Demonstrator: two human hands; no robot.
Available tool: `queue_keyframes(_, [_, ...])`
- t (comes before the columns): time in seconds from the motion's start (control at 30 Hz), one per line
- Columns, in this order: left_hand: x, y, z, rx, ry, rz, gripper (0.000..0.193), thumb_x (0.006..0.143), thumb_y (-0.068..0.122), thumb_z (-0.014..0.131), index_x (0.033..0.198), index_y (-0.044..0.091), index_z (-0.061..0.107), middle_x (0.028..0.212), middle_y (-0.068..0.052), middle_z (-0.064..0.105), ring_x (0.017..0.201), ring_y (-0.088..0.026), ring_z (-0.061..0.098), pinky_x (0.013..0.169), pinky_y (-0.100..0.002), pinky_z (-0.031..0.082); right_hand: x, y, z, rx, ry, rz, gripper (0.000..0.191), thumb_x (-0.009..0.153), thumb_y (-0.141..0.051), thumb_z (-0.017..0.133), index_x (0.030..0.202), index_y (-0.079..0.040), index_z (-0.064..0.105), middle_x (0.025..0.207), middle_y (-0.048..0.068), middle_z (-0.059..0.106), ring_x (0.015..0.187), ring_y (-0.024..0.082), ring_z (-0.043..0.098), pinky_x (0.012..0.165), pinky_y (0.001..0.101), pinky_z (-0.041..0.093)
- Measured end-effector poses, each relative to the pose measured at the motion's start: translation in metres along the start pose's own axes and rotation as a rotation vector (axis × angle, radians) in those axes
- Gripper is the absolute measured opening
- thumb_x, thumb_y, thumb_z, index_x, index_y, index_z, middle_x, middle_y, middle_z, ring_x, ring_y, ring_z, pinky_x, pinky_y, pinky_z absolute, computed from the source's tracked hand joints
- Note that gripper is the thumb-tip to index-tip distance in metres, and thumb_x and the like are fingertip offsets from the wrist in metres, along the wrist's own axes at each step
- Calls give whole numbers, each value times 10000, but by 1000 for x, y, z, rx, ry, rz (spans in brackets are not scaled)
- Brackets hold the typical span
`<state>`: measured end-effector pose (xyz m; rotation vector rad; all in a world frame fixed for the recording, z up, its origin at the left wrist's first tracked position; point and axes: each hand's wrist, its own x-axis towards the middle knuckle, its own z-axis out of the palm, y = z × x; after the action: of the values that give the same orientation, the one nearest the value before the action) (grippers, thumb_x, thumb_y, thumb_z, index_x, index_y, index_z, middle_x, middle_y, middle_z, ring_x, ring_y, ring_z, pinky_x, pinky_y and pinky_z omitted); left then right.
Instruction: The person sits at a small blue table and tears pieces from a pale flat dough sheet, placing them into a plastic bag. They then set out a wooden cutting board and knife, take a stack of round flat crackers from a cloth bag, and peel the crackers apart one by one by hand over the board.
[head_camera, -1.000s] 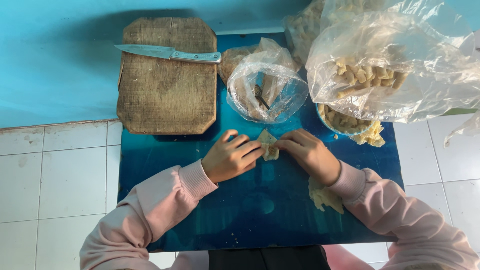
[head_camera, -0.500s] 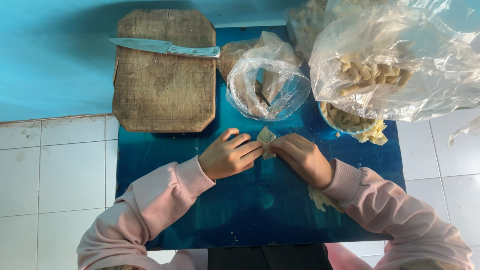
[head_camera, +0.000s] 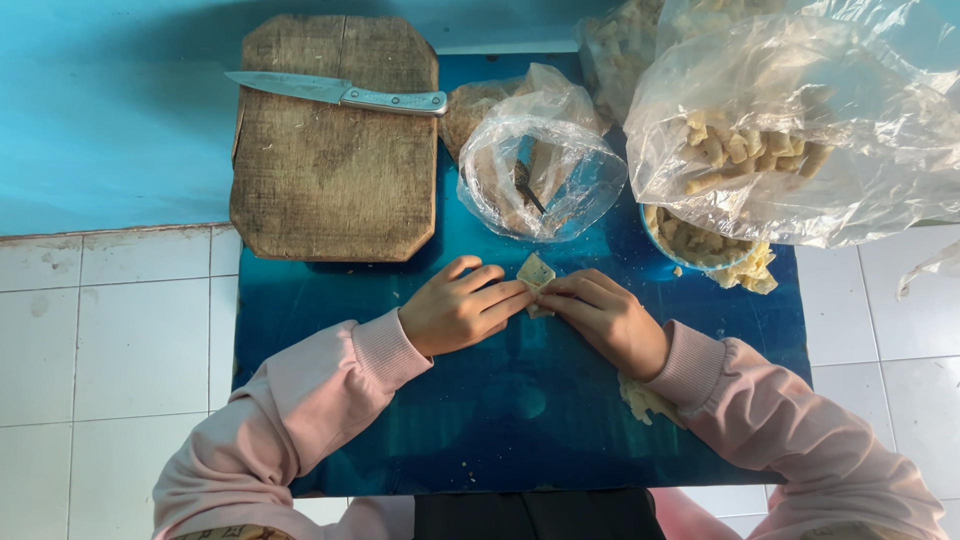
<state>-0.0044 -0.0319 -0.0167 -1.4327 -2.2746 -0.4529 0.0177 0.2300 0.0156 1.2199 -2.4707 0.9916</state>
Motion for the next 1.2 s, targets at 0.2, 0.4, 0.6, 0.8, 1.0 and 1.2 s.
queue_keyframes(0.2, [1, 2, -2, 87, -6, 18, 266, 952, 176, 707, 1215, 170, 744, 1222, 57, 688, 1103, -147, 630, 991, -342, 442, 3, 0, -11, -33, -15, -46, 338, 845, -26, 709, 1182, -2, 688, 1172, 119, 700, 1069, 292, 691, 912, 360, 579])
queue_keyframes(0.4, [3, 5, -3, 55, -40, -6, 252, 941, 189, 720, 1187, 141, 746, 1279, 52, 674, 1180, -140, 596, 998, -334, 425, 1, 10, -31, -45, -230, -120, 461, 791, -33, 664, 1249, -71, 697, 1193, 125, 661, 1078, 282, 663, 874, 364, 577])
queue_keyframes(0.6, [7, 4, -7, 1, -39, -17, 304, 880, 277, 752, 1149, 137, 755, 1266, 49, 681, 1166, -151, 595, 981, -350, 424, 0, 14, -25, -173, -241, -261, 418, 804, -65, 666, 1221, -41, 686, 1161, 126, 660, 1079, 287, 678, 884, 370, 578])
queue_keyframes(0.8, [11, 8, -7, 77, 2, 14, 329, 967, 406, 736, 1112, 111, 763, 1218, 42, 693, 1127, -165, 593, 932, -338, 426, -3, 15, -20, -223, -159, -318, 380, 805, -75, 678, 1167, 42, 671, 1132, 163, 685, 1039, 310, 705, 881, 383, 584])
queue_keyframes(1.0, [16, 10, -2, 119, 60, 10, 275, 961, 378, 756, 1031, 112, 750, 1126, 26, 704, 1064, -164, 620, 903, -329, 437, 0, 13, -8, 58, -42, 28, 196, 858, -36, 751, 1049, -25, 706, 1023, 98, 712, 929, 276, 704, 804, 363, 573])
queue_keyframes(1.2, [20, 13, -2, -46, 111, -148, 119, 928, 216, 805, 971, 137, 728, 1037, 52, 691, 974, -136, 622, 849, -330, 419, -1, 13, -1, 64, 24, 150, 174, 844, -49, 779, 1002, -48, 706, 970, 72, 713, 903, 254, 699, 791, 356, 564])
